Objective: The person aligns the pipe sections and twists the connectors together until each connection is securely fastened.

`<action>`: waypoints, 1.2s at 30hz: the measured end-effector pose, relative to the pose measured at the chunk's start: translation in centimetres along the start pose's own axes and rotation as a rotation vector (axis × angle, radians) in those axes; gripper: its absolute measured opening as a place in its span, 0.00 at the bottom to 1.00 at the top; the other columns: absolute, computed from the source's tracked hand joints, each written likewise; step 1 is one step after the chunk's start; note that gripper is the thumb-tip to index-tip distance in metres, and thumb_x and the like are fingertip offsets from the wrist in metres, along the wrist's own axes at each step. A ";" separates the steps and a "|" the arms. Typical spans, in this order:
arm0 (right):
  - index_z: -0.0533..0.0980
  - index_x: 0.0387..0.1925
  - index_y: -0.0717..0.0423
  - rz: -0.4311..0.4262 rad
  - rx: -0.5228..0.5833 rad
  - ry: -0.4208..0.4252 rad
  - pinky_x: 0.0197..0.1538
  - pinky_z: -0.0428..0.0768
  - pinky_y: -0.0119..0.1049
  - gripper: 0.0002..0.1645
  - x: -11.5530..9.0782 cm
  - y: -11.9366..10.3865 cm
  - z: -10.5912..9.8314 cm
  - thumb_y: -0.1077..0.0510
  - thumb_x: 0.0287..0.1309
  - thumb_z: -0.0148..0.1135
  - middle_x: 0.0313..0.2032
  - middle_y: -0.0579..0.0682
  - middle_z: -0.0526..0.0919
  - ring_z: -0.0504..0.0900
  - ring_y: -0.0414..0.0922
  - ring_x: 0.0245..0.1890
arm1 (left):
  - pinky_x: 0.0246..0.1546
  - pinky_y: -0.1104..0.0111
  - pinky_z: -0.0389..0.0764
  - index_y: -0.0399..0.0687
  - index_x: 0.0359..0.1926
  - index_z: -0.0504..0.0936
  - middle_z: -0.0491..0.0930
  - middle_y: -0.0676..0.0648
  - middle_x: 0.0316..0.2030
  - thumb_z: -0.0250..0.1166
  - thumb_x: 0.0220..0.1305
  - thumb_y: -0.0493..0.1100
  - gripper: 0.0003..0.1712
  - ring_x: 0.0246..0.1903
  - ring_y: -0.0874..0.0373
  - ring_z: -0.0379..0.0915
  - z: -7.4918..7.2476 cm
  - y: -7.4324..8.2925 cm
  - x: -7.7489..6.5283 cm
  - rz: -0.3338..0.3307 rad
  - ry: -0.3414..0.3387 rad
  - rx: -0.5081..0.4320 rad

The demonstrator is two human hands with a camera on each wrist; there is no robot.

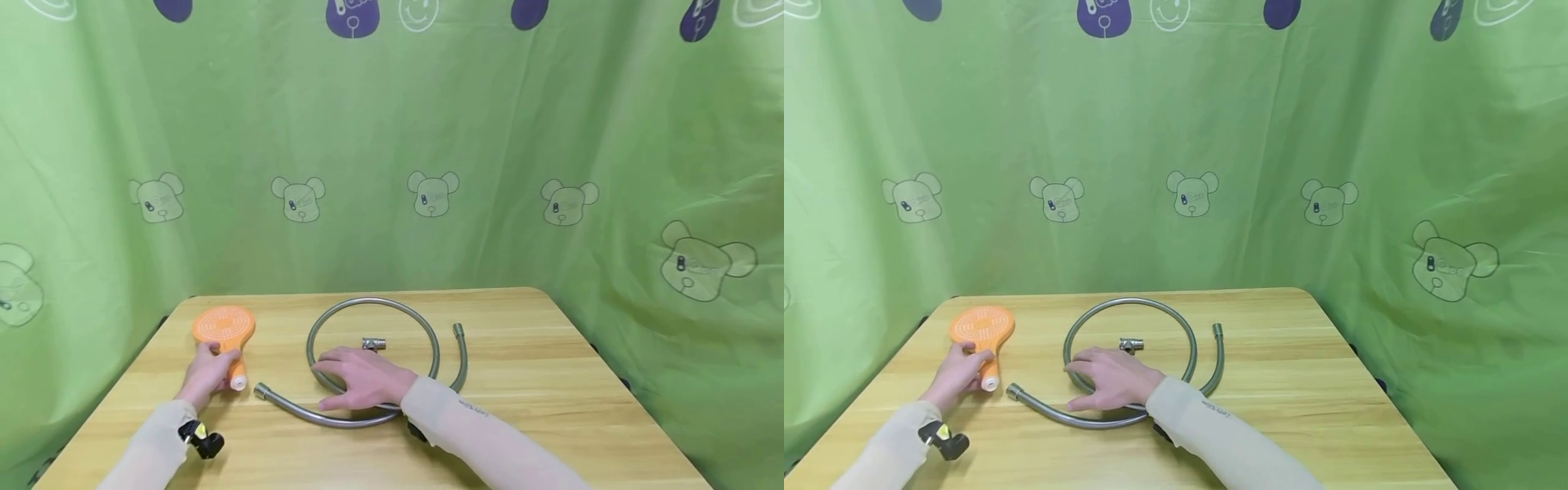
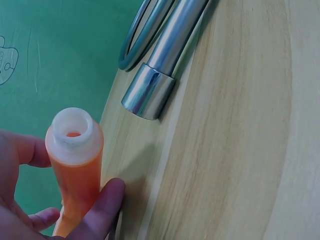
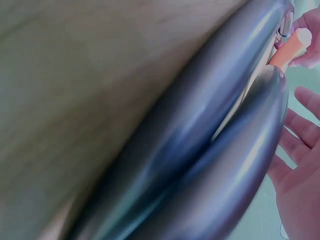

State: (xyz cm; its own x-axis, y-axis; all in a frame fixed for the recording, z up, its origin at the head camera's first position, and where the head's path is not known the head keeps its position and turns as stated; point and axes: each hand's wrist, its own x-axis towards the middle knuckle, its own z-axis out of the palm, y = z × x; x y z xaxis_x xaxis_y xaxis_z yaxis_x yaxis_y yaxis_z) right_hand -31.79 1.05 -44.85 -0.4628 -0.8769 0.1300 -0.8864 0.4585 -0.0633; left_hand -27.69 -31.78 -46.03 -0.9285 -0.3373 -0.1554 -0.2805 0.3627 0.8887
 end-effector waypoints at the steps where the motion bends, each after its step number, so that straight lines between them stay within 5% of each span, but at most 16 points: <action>1: 0.66 0.72 0.41 -0.001 -0.002 0.000 0.71 0.71 0.46 0.47 0.1 0.0 0.0 0.20 0.61 0.49 0.72 0.49 0.69 0.68 0.47 0.71 | 0.31 0.66 0.85 0.29 0.72 0.47 0.64 0.24 0.59 0.58 0.67 0.47 0.44 0.34 0.52 0.76 0.0 0.1 0.0 0.004 -0.001 -0.003; 12: 0.65 0.73 0.39 -0.007 0.020 -0.026 0.70 0.71 0.45 0.49 0.8 -0.3 0.5 0.18 0.59 0.46 0.73 0.47 0.67 0.67 0.46 0.72 | 0.33 0.66 0.86 0.32 0.76 0.43 0.59 0.22 0.63 0.59 0.67 0.43 0.47 0.41 0.48 0.77 0.1 0.3 0.3 0.005 -0.029 -0.046; 36: 0.66 0.72 0.39 -0.053 0.042 -0.076 0.71 0.69 0.39 0.49 2.5 -1.7 1.5 0.20 0.57 0.55 0.73 0.48 0.66 0.67 0.44 0.71 | 0.32 0.69 0.83 0.39 0.77 0.52 0.62 0.24 0.63 0.58 0.69 0.42 0.40 0.36 0.56 0.76 -0.2 0.3 0.0 0.015 -0.072 -0.018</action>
State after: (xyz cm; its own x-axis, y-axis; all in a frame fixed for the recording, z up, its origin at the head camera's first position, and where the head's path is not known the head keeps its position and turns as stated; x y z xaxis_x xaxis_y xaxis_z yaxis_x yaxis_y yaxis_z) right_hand -31.47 -2.13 -45.92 -0.4124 -0.9091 0.0588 -0.9085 0.4057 -0.0998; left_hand -27.76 -31.84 -45.73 -0.9480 -0.2678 -0.1719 -0.2623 0.3514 0.8987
